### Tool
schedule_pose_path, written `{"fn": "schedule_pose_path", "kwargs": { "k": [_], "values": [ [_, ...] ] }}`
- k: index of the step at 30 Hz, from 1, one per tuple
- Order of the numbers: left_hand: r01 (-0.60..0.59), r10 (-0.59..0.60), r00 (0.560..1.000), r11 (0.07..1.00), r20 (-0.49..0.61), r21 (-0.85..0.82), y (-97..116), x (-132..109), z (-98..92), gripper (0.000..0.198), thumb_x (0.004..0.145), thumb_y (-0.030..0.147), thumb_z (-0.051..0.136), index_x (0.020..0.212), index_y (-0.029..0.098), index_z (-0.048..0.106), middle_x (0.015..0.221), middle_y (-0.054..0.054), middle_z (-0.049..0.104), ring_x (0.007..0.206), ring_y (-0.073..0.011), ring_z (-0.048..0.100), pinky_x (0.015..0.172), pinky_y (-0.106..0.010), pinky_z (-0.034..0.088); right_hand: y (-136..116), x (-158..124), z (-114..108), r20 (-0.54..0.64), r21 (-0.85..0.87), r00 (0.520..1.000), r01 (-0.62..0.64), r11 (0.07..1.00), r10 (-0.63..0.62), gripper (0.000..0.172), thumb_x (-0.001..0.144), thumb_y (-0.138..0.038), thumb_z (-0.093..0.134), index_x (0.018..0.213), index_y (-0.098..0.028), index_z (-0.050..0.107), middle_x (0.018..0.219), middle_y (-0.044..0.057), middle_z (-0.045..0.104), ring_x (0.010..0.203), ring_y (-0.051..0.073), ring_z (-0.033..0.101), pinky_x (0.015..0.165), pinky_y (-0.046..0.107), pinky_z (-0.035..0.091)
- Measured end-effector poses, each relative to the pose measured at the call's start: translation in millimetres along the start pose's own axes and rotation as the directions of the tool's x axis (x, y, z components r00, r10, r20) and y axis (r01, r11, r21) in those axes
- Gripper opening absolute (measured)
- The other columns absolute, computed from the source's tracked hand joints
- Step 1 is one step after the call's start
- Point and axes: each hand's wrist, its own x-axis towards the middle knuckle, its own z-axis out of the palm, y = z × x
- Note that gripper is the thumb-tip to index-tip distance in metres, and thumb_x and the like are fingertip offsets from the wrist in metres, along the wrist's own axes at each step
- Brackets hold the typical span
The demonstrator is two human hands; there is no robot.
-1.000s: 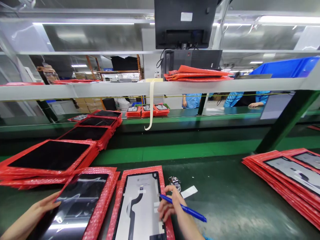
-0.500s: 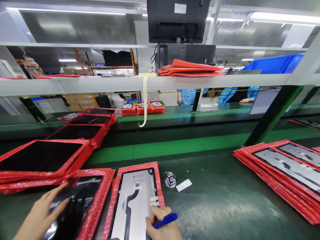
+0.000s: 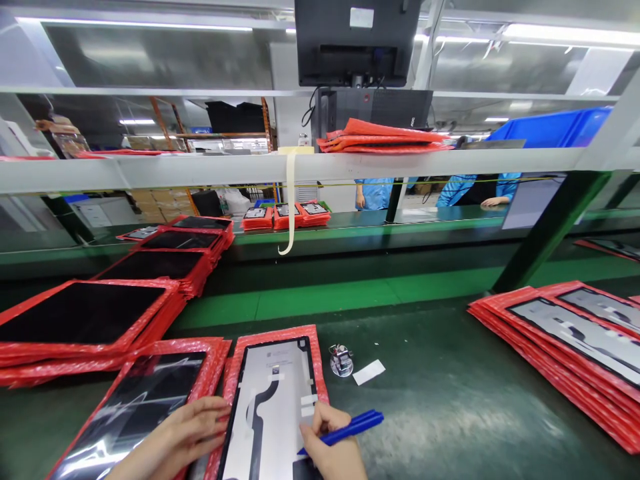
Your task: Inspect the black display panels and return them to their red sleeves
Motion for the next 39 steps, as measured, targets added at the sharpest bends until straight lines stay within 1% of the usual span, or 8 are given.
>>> {"fn": "schedule_pose_path", "kwargs": {
  "k": [6,11,16,22,25,29,35,39],
  "values": [
    [0.051,-0.048,0.997,0.998,0.064,-0.032,22,1,18.7,0.031,0.06,0.026,0.079,0.082,0.018,0.058,0.069,-0.002,0.068,0.063,-0.0167,0.065,0.059,-0.026,0.044,11,4,0,0.043,0.285,0.996,-0.081,0.955,0.072,0.054,0.071,-0.067,0.065,0.059,-0.023,0.036,0.052,-0.005,0.045,0.046,0.008,0.037,0.047,0.021,0.032],
    [0.001,0.009,0.975,0.999,0.22,-0.044,27,6,55.1,0.04,0.052,0.02,0.08,0.089,0.014,0.066,0.082,-0.01,0.075,0.082,-0.0281,0.07,0.076,-0.035,0.05,14,7,2,0.077,0.372,0.992,-0.12,0.921,0.098,0.051,0.069,-0.061,0.072,0.061,-0.021,0.043,0.046,-0.006,0.05,0.039,0.005,0.034,0.041,0.019,0.023],
    [-0.025,0.031,0.982,0.999,0.185,-0.035,14,9,66.2,0.055,0.054,0.013,0.073,0.108,0.016,0.062,0.098,-0.009,0.076,0.091,-0.0304,0.071,0.083,-0.039,0.051,3,5,-4,0.006,0.409,0.998,-0.054,0.911,0.056,0.052,0.056,-0.062,0.08,0.059,-0.018,0.052,0.044,-0.007,0.048,0.039,0.004,0.034,0.042,0.02,0.026],
    [-0.393,0.399,0.916,0.912,-0.041,0.118,41,16,56.2,0.063,0.057,0.032,0.083,0.115,0.019,0.061,0.124,-0.01,0.067,0.123,-0.0327,0.054,0.11,-0.043,0.033,-31,9,-44,-0.149,0.412,0.989,0.071,0.908,-0.01,0.041,0.072,-0.057,0.073,0.082,-0.017,0.07,0.061,-0.001,0.063,0.048,0.008,0.049,0.042,0.018,0.031],
    [-0.366,0.367,0.93,0.925,0.012,0.101,71,9,62.6,0.063,0.064,0.043,0.08,0.121,0.023,0.059,0.117,-0.006,0.071,0.109,-0.0288,0.065,0.092,-0.035,0.05,-53,21,-59,-0.156,0.427,0.988,0.075,0.901,-0.008,0.048,0.083,-0.06,0.059,0.105,-0.018,0.066,0.087,0.01,0.075,0.069,0.017,0.068,0.049,0.022,0.046],
    [-0.356,0.353,0.933,0.934,0.076,0.024,99,-2,80.1,0.064,0.061,0.037,0.084,0.117,0.019,0.061,0.104,-0.005,0.076,0.094,-0.0242,0.071,0.072,-0.022,0.055,-85,37,-62,-0.081,0.472,0.997,0.029,0.881,0.011,0.051,0.084,-0.057,0.061,0.112,-0.014,0.064,0.079,0.012,0.078,0.073,0.02,0.074,0.062,0.028,0.055],
    [-0.447,0.451,0.883,0.893,0.13,-0.058,112,-20,93.1,0.061,0.068,0.034,0.08,0.123,0.021,0.059,0.111,-0.002,0.074,0.097,-0.021,0.07,0.076,-0.018,0.055,-128,43,-52,0.003,0.653,0.994,0.077,0.753,-0.105,0.038,0.076,-0.05,0.072,0.098,-0.018,0.074,0.062,0.003,0.074,0.055,0.013,0.069,0.053,0.022,0.053],
    [-0.424,0.428,0.893,0.904,0.137,-0.061,122,-36,90.0,0.065,0.07,0.036,0.078,0.13,0.028,0.054,0.123,-0.001,0.069,0.106,-0.0245,0.066,0.08,-0.024,0.056,-141,42,-49,-0.027,0.707,0.994,0.096,0.701,-0.11,0.031,0.073,-0.032,0.077,0.101,-0.021,0.075,0.074,0.004,0.077,0.062,0.017,0.07,0.058,0.027,0.056]
  ]
}}
